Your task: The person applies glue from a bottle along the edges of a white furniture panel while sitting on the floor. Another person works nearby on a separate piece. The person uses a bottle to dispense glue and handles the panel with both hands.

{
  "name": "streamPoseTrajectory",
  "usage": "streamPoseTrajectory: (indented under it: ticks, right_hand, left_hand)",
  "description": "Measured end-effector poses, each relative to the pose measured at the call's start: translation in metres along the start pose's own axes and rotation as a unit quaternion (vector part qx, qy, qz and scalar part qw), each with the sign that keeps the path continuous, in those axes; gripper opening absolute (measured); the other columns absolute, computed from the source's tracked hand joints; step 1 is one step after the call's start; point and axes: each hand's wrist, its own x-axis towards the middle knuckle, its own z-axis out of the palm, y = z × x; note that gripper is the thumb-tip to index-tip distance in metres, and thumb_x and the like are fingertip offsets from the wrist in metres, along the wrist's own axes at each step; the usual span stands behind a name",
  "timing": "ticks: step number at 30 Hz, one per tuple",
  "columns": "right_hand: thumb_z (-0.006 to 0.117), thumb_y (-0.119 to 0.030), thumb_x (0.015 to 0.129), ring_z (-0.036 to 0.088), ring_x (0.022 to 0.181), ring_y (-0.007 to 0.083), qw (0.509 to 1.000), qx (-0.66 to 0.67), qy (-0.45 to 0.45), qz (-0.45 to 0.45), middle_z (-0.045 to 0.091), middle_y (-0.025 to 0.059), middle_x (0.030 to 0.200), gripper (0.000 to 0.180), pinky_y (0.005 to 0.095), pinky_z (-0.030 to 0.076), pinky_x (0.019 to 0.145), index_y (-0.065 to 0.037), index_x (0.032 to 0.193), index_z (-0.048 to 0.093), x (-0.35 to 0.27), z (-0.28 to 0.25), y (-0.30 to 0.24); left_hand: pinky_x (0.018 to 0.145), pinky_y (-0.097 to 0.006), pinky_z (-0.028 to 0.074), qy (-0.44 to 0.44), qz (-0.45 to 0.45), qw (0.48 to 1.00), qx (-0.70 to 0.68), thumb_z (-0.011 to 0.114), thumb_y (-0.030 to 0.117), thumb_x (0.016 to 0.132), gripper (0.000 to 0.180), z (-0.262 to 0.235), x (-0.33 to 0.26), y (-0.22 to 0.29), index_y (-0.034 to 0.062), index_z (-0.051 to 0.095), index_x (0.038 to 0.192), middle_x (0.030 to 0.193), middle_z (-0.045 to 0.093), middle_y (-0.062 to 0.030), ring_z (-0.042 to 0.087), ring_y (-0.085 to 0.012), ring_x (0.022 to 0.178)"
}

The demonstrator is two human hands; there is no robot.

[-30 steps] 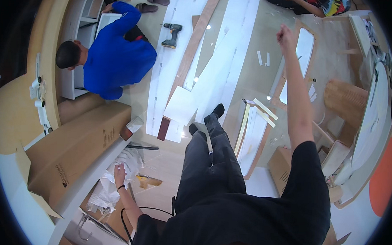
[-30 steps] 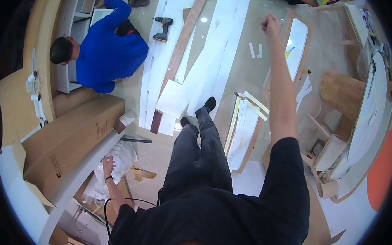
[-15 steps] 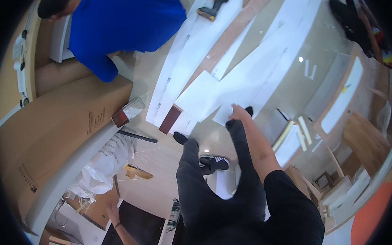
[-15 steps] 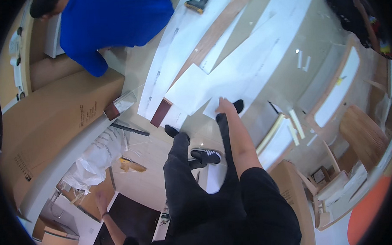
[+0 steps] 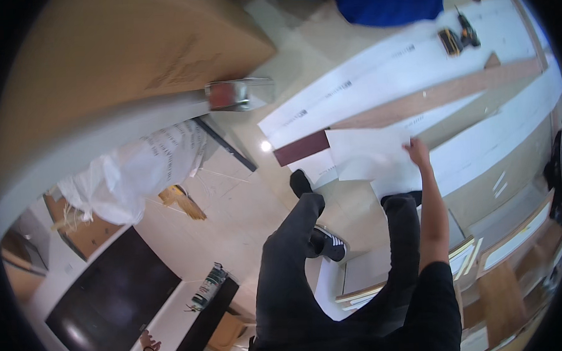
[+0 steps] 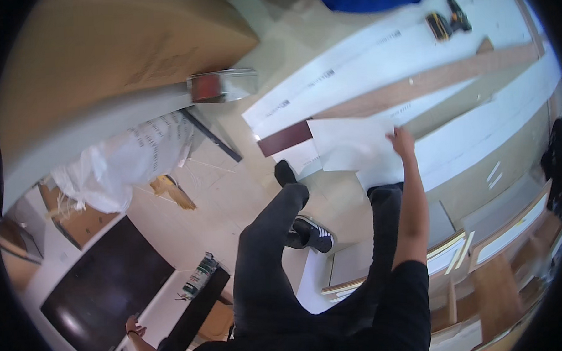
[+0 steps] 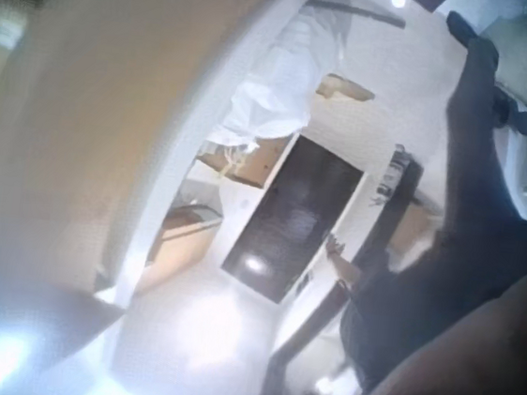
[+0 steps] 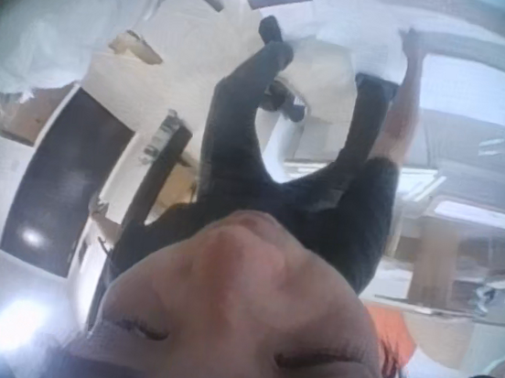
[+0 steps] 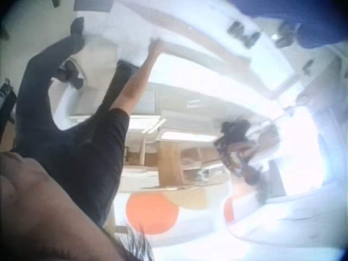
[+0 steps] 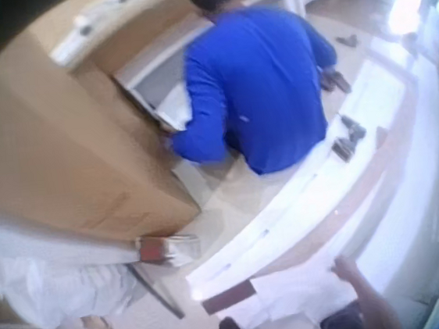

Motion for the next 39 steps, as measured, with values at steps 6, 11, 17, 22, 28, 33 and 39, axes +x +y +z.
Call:
streamPoseTrajectory:
  ticks: [6, 11, 17, 22, 28, 33, 39]
  right_hand:
    - [0.075, -0.021, 0.09, 0.06, 0.077, 0.0345, 0.991, 0.098, -0.011, -0.088, 0.064, 0.0183, 0.089, 0.026, 0.0434, 0.05, 0.07, -0.002, 0.106, 0.068, -0.199, -0.121, -0.125]
    - [0.071, -0.021, 0.097, 0.068, 0.068, 0.0186, 0.95, 0.257, 0.006, -0.176, 0.074, 0.0164, 0.095, 0.028, 0.0335, 0.054, 0.063, 0.0, 0.117, 0.07, -0.338, -0.239, -0.276]
    - [0.069, -0.017, 0.101, 0.071, 0.083, 0.0147, 0.838, 0.482, -0.124, -0.225, 0.074, 0.0114, 0.098, 0.031, 0.0301, 0.062, 0.073, 0.007, 0.119, 0.069, -0.458, -0.284, -0.44]
    - [0.069, -0.011, 0.098, 0.072, 0.087, 0.0185, 0.798, 0.408, -0.076, -0.438, 0.072, 0.0126, 0.104, 0.025, 0.0307, 0.058, 0.074, 0.005, 0.117, 0.07, -0.541, -0.292, -0.586]
    - [0.067, -0.003, 0.095, 0.066, 0.08, 0.0292, 0.608, 0.364, 0.082, -0.701, 0.066, 0.0156, 0.099, 0.034, 0.0362, 0.052, 0.068, -0.003, 0.128, 0.067, -0.639, -0.317, -0.793]
    - [0.066, -0.004, 0.096, 0.065, 0.073, 0.0279, 0.487, 0.424, 0.152, -0.748, 0.066, 0.0146, 0.099, 0.043, 0.0371, 0.052, 0.062, -0.012, 0.138, 0.064, -0.67, -0.327, -0.963]
    - [0.065, -0.014, 0.099, 0.067, 0.075, 0.0322, 0.511, 0.383, 0.283, -0.715, 0.067, 0.0162, 0.1, 0.026, 0.0392, 0.054, 0.066, -0.007, 0.124, 0.07, -0.624, -0.341, -1.11]
  left_hand:
    - [0.076, -0.052, 0.056, -0.181, 0.003, 0.969, -0.167, 0.059, 0.06, 0.091, 0.074, 0.021, 0.115, -0.046, 0.0077, 0.048, 0.143, 0.139, 0.05, -0.0251, 0.062, -0.0431, 0.106]
    - [0.064, -0.041, 0.055, -0.209, 0.059, 0.954, -0.206, 0.062, 0.06, 0.09, 0.07, 0.02, 0.138, -0.048, 0.0076, 0.056, 0.135, 0.131, 0.057, -0.0204, 0.07, -0.0322, 0.086]
    - [0.06, -0.036, 0.052, -0.189, 0.137, 0.92, -0.316, 0.062, 0.047, 0.097, 0.058, 0.019, 0.11, -0.028, 0.008, 0.054, 0.138, 0.128, 0.064, -0.0181, 0.072, -0.0255, 0.075]
    - [0.06, -0.035, 0.053, -0.204, 0.241, 0.894, -0.318, 0.061, 0.046, 0.098, 0.047, 0.052, 0.066, -0.033, 0.0113, 0.059, 0.13, 0.111, 0.069, -0.0112, 0.071, -0.022, 0.074]
    - [0.084, -0.039, 0.053, -0.424, 0.269, 0.76, -0.412, 0.063, 0.053, 0.098, 0.05, 0.094, -0.083, -0.017, 0.0146, 0.058, 0.13, 0.119, 0.068, -0.0083, 0.071, -0.0221, 0.097]
    - [0.086, -0.037, 0.052, -0.474, 0.289, 0.675, -0.485, 0.061, 0.051, 0.1, 0.047, 0.069, -0.133, 0.04, 0.0147, 0.059, 0.13, 0.122, 0.068, -0.0084, 0.07, -0.0216, 0.101]
    - [0.096, -0.041, 0.05, -0.531, 0.34, 0.611, -0.479, 0.056, 0.056, 0.101, 0.063, 0.047, -0.127, 0.148, 0.0146, 0.048, 0.148, 0.142, 0.058, -0.0139, 0.064, -0.0279, 0.119]
